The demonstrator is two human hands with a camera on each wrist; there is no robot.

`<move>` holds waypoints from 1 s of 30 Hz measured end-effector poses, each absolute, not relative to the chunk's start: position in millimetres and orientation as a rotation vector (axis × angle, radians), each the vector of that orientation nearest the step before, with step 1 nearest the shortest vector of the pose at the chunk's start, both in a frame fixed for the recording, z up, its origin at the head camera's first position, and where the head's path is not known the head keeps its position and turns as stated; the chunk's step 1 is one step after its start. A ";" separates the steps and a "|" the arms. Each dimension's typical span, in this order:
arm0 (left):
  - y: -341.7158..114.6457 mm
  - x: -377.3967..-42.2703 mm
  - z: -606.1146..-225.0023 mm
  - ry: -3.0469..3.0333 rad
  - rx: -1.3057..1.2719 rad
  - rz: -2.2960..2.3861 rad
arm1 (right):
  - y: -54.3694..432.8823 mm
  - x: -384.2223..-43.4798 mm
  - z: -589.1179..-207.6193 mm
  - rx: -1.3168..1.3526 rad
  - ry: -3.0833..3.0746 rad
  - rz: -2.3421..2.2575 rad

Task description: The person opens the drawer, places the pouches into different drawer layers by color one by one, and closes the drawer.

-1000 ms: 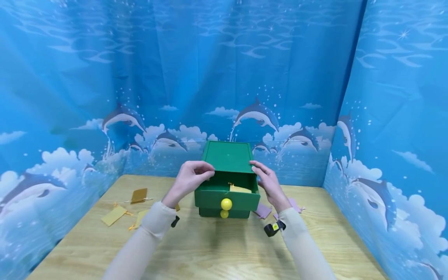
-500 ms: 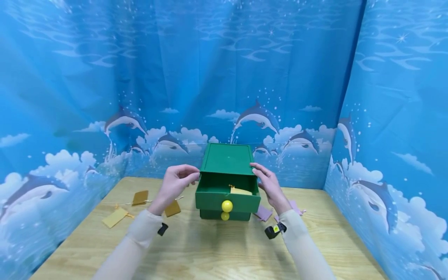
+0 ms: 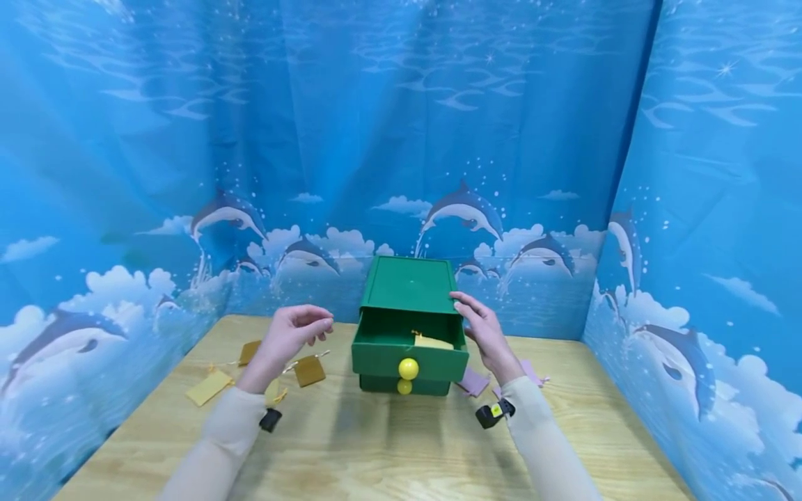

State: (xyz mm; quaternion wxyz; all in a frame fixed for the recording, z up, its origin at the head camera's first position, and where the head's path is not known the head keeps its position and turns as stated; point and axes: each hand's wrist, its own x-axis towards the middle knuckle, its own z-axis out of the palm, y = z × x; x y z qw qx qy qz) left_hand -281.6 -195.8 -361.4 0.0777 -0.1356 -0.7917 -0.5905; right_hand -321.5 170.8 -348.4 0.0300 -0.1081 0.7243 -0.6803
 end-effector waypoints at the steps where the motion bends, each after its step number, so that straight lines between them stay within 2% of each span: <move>1: -198.8 -281.9 -363.1 -2.390 -0.395 -1.776 | 171.3 -321.7 -348.9 -0.332 2.236 -2.097; 18: -248.1 -277.5 -401.9 -2.535 -0.277 -1.766 | 169.9 -319.1 -345.3 -0.347 2.234 -2.097; 25: -272.2 -280.0 -414.8 -2.621 -0.354 -1.749 | 174.5 -343.1 -365.7 -0.333 2.234 -2.119; 30: -285.8 -280.1 -420.5 -2.681 -0.440 -1.733 | 175.2 -344.6 -367.1 -0.332 2.229 -2.123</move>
